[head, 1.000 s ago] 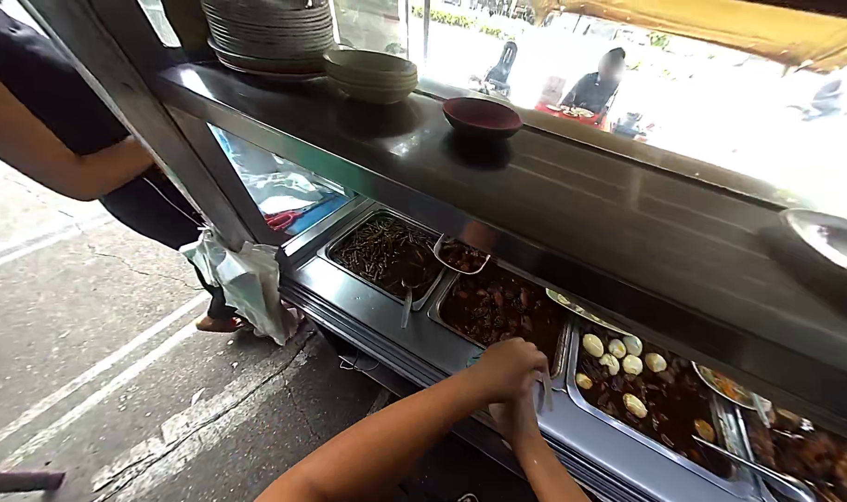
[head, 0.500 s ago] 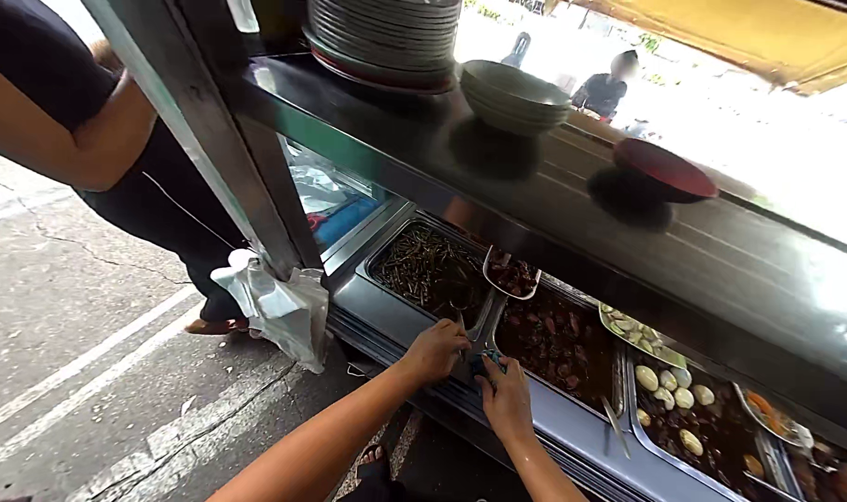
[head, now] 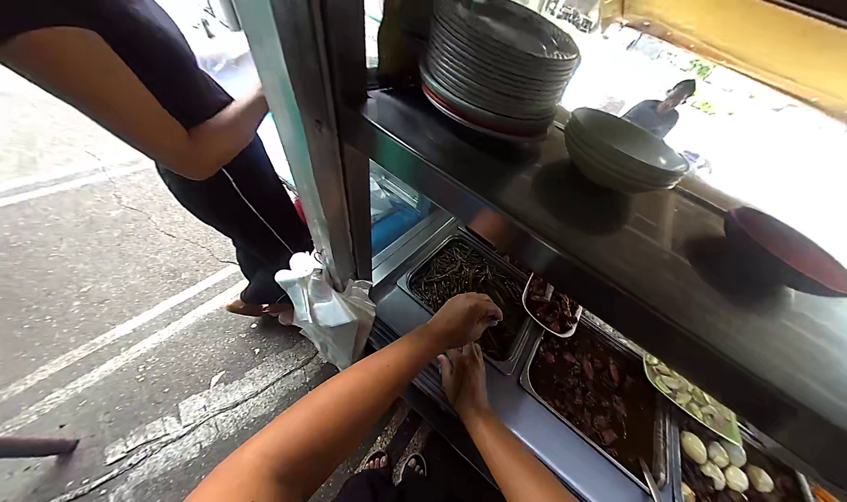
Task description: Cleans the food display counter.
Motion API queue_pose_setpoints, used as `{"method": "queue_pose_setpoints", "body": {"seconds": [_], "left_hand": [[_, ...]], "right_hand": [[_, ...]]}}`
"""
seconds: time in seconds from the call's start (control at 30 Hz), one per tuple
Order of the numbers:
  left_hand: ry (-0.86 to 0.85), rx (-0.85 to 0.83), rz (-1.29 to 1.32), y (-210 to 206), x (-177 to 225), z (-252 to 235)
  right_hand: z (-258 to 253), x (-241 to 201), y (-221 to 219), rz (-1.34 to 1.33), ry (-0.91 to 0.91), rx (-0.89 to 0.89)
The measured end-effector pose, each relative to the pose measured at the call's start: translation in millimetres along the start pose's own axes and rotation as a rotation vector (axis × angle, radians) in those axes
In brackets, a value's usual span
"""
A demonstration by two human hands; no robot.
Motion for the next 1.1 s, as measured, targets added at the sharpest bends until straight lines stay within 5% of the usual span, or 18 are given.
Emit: {"method": "queue_pose_setpoints", "body": {"seconds": [0.1,0.33,0.5,0.67,0.8,0.97,1.1], "left_hand": [[0.029,-0.084,-0.013,9.2,1.6,-1.4],[-0.031,-0.258,0.061,-17.9,8.1,-12.5],[-0.133,-0.435,0.143,-41.2,30.5,-13.1],[-0.262,-0.375,0.234,22.1,60.9,38.4],[-0.298,-0.131,0.365,81.4,43.1,124.0],[-0.034,-0.009,0.597,145.7,-0.6,210.6],[0.125,0.022,0.830,183.4,-9.0,226.2]], "right_hand": [[-14.6,-26.8,-11.9,-0.010,0.064,0.017],[-45.2,-47.4,-51.3,0.035,-0.036,-0.298],[-67.7,-71.8,-60.0,0.016,-0.013,-0.212],[-75.6,-102.5,-70.7,-0.073,0.069,0.044],[-93.6,-128.8,-75.3,-0.050,-0.067,-0.145],[-108.0,-129.7,-82.3,-0.023,-0.094,-0.177],[-107.1,-137.8,-80.4,-0.087,-0.083,-0.220]]}}
Point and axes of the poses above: each hand's wrist, its own z-axis away from the middle knuckle, its own y-axis out of the back of the hand, x = y × z, the point moved 6 cm from there along -z, towards the middle knuckle, and after that the axes turned 14 degrees about -y, right-handed, at the moved point
